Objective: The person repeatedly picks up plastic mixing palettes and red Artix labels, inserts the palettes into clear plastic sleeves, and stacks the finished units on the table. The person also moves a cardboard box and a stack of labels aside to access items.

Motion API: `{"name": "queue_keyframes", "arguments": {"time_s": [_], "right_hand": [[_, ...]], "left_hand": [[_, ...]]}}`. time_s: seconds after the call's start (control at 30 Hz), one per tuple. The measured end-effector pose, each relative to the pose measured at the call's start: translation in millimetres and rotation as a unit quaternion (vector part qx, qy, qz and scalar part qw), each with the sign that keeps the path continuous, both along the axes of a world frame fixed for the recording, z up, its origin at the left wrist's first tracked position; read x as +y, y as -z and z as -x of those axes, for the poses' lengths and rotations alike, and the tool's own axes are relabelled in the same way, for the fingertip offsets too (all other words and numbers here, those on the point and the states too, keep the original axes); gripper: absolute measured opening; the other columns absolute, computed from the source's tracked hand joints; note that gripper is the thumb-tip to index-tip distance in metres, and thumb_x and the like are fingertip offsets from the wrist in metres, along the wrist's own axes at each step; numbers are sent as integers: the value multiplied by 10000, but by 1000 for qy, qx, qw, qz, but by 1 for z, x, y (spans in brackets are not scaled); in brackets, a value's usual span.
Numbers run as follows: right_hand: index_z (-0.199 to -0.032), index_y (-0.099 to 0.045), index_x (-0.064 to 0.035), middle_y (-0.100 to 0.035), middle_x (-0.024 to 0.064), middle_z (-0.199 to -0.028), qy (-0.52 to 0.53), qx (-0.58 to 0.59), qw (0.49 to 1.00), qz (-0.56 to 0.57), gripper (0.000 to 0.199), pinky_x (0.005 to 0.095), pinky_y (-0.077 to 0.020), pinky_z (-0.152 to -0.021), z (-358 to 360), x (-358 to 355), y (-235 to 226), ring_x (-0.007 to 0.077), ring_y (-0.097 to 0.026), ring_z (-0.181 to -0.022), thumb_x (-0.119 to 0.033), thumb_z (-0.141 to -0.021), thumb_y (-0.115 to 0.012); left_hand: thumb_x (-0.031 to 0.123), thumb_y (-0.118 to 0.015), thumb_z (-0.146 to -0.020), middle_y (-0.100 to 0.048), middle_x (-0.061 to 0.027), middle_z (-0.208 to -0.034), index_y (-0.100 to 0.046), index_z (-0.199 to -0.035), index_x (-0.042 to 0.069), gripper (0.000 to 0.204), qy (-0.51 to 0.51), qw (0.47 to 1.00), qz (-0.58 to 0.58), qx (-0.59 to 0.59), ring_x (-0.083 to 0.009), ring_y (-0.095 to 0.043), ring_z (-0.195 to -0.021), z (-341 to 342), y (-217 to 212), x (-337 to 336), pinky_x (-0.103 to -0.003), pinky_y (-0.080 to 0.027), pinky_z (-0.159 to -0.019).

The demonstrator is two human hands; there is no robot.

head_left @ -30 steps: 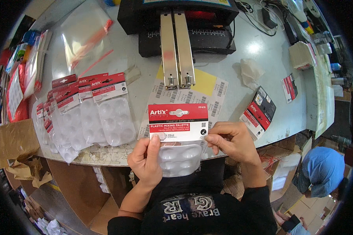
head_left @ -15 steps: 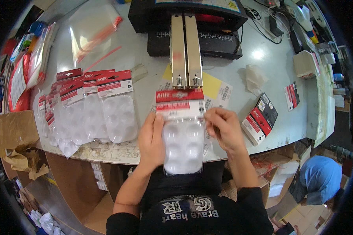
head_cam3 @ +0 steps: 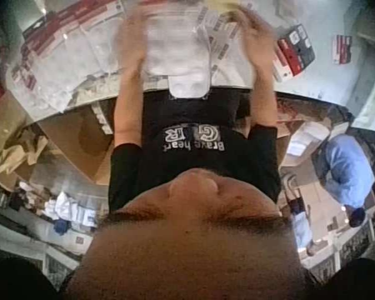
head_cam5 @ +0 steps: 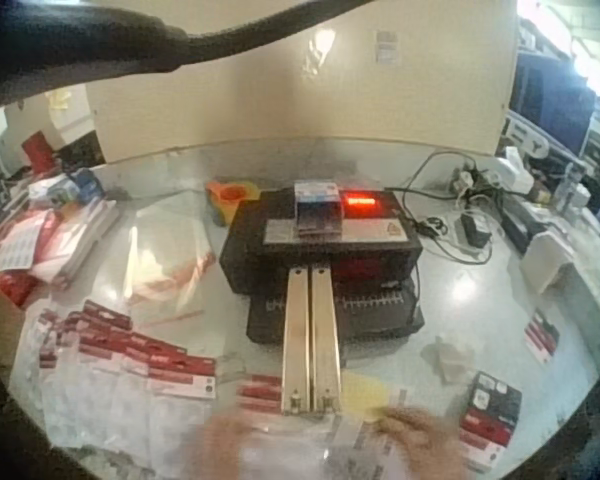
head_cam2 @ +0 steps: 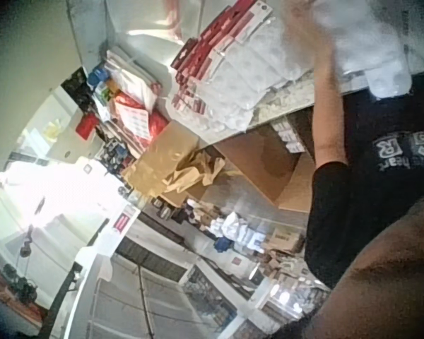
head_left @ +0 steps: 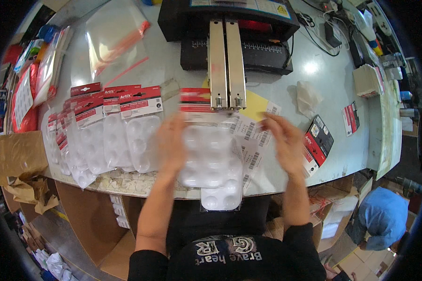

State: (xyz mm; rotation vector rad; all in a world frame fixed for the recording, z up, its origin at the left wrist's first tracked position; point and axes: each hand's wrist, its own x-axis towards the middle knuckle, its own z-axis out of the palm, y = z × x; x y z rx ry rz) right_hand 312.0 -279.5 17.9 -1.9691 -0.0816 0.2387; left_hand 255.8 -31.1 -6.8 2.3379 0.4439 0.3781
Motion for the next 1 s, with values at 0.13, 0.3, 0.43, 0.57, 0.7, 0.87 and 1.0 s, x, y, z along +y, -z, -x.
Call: {"name": "queue_keyframes", "arguments": {"time_s": [0.13, 0.3, 0.43, 0.57, 0.7, 0.87, 1.0], "right_hand": [[-1356, -456, -48, -496, 132, -1369, 11, -140, 940, 311, 1022, 401, -363, -982, 7, -93, -17, 254, -444, -1291, -449, -500, -844], [-1421, -367, -73, -399, 111, -1454, -21, -134, 921, 364, 1182, 475, -203, -1052, 18, -140, 20, 253, -261, -1407, -521, -430, -831], [-1369, -457, -116, -469, 83, -1403, 2, -88, 922, 376, 1012, 416, -265, -996, 7, -138, 10, 244, -423, -1299, -467, -498, -832], [-1217, -613, -143, -661, 63, -1125, 38, -111, 919, 377, 721, 347, -319, -935, 3, -110, -20, 230, -616, -960, -343, -564, -844], [-1068, -654, -63, -675, 103, -811, 17, -52, 988, 146, 493, 315, -473, -733, 28, -56, -53, 219, -625, -788, -180, -622, -828], [-964, -619, -39, -647, 153, -765, -219, -42, 973, 63, 323, 371, -484, -616, 28, 6, -69, 326, -627, -684, -241, -756, -760], [-892, -600, -38, -616, 136, -693, -284, -42, 956, 56, 284, 387, -466, -579, 21, 21, -69, 343, -604, -638, -257, -777, -741]], "left_hand": [[267, -590, -891, -557, -170, -1031, -586, -1062, 1, 317, -140, 958, -250, 5, -371, -522, -997, 20, -36, 64, -435, -423, -852], [244, -727, -780, -537, -165, -1033, -562, -929, -7, 336, 56, 990, -118, 58, -343, -518, -976, 62, -4, 8, -431, -410, -835], [111, -660, -831, -540, -131, -959, -555, -908, 18, 161, 80, 993, 74, 42, -241, -541, -879, 67, 12, -37, -344, -441, -786], [125, -600, -904, -617, -117, -986, -528, -929, 16, 133, 57, 945, 323, -13, -164, -571, -851, 61, -13, -49, -281, -449, -793], [105, -542, -949, -687, -118, -973, -509, -960, 8, 103, 53, 838, 540, 48, -101, -572, -788, 73, -45, -59, -227, -444, -749], [114, -551, -951, -718, -77, -885, -561, -1026, 0, 137, 118, 889, 440, 46, -10, -515, -633, 81, -55, -63, -179, -423, -589], [123, -581, -935, -690, -67, -730, -608, -949, -5, 131, 108, 916, 379, 77, -23, -535, -598, 78, -57, -59, -195, -419, -541]]}}
